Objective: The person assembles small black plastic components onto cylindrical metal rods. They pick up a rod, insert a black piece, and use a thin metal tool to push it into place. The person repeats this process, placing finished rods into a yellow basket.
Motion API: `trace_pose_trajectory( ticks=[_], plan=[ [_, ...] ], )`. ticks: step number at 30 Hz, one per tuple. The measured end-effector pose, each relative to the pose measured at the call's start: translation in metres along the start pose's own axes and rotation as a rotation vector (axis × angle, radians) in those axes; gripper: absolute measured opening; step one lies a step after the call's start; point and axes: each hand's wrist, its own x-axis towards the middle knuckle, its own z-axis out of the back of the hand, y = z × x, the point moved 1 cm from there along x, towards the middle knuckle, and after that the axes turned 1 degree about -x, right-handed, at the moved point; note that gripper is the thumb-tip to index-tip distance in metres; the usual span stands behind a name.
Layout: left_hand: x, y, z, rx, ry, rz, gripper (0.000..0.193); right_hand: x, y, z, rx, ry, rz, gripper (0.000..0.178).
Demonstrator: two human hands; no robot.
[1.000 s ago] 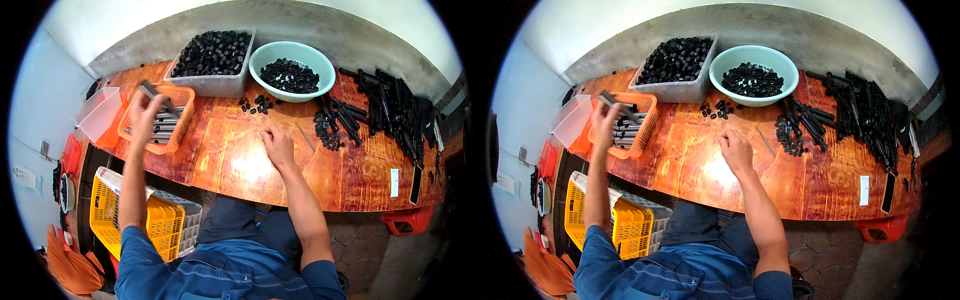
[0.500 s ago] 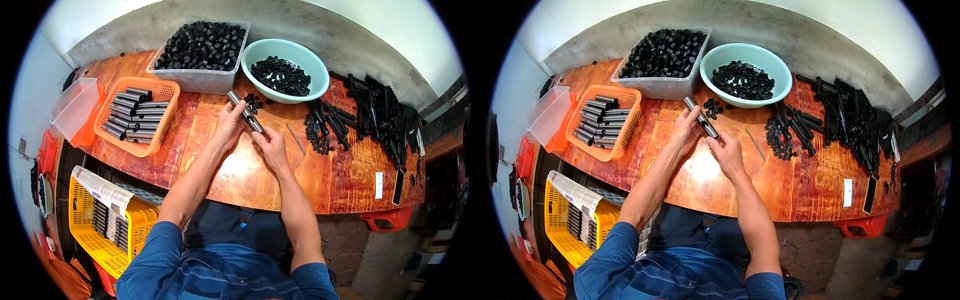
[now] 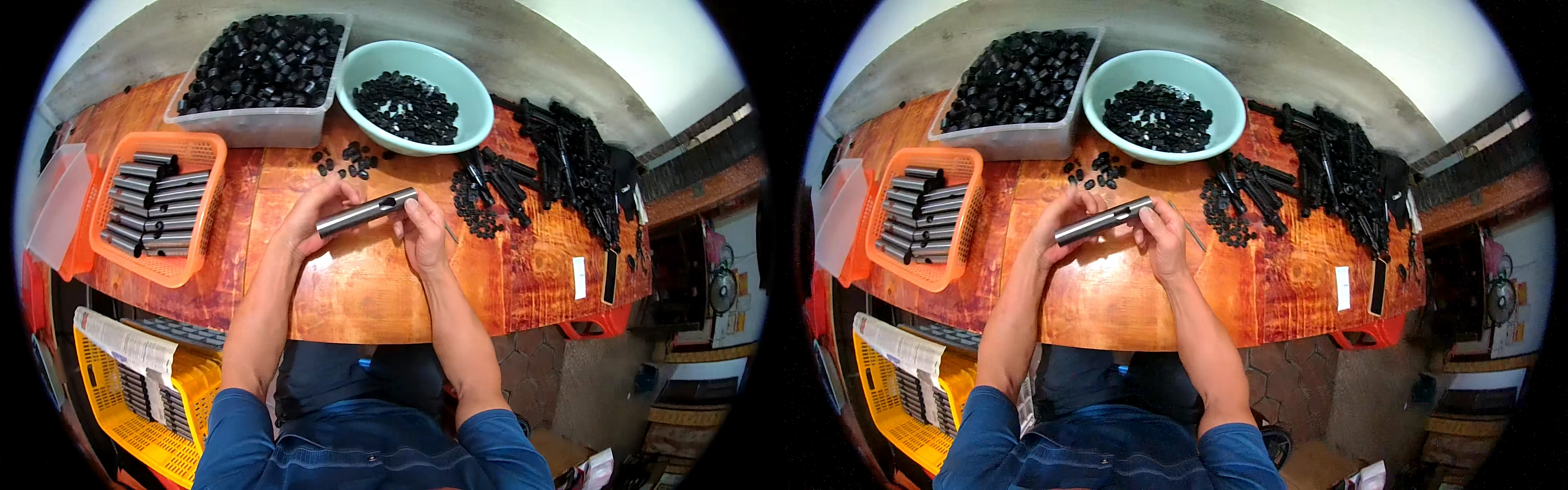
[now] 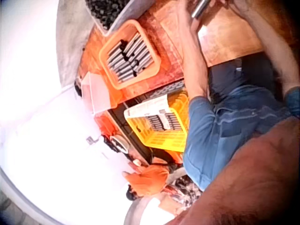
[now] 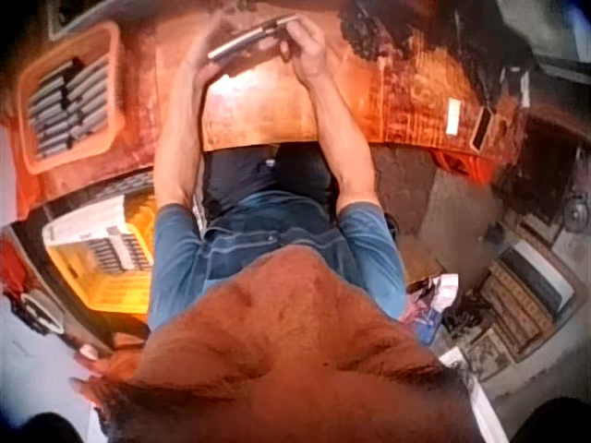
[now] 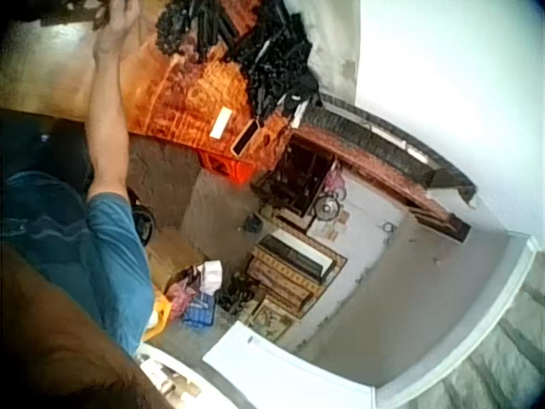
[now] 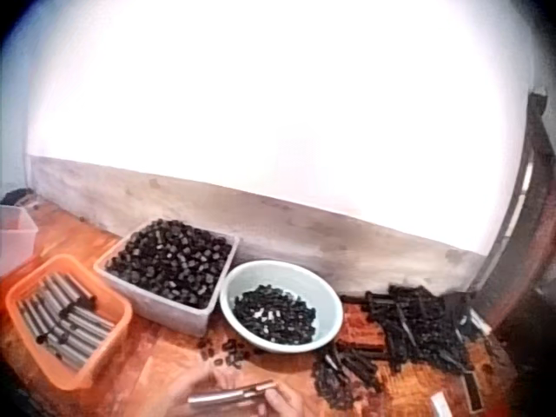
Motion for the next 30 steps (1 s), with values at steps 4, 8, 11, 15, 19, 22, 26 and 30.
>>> trace_pose_trajectory(
  ticks=[4, 8, 11, 15, 19, 22, 26, 30],
  plan=[
    [-0.001, 0.014, -0.006, 0.134, 0.195, 0.28, 0.029, -0.001, 0.003, 0.006, -0.039, -0.021, 0.008, 0.024],
    [-0.003, 0.017, -0.018, 0.182, 0.207, 0.319, 0.038, 0.0, 0.006, 0.008, -0.234, -0.151, 0.075, 0.022],
    [0.006, 0.024, -0.003, 0.134, 0.106, 0.203, 0.036, 0.011, 0.019, 0.031, -0.639, -0.454, 0.351, 0.014],
    [0.007, 0.015, -0.004, -0.011, -0.042, 0.099, 0.037, 0.011, 0.068, 0.075, -1.328, -0.73, 0.312, 0.019],
    [0.01, 0.017, 0.0, -0.117, -0.013, 0.115, 0.034, 0.013, 0.078, 0.12, -1.704, -0.61, 0.084, 0.026],
    [0.012, 0.02, 0.006, -0.124, -0.053, 0.086, 0.033, 0.021, 0.076, 0.121, -1.793, -0.55, 0.032, 0.027],
    [0.011, 0.017, 0.006, -0.129, -0.064, 0.067, 0.031, 0.019, 0.084, 0.118, -1.693, -0.61, 0.131, 0.027],
    [0.008, 0.013, 0.001, -0.131, -0.055, 0.035, 0.026, -0.006, 0.1, 0.116, -1.559, -0.673, 0.25, 0.025]
  ],
)
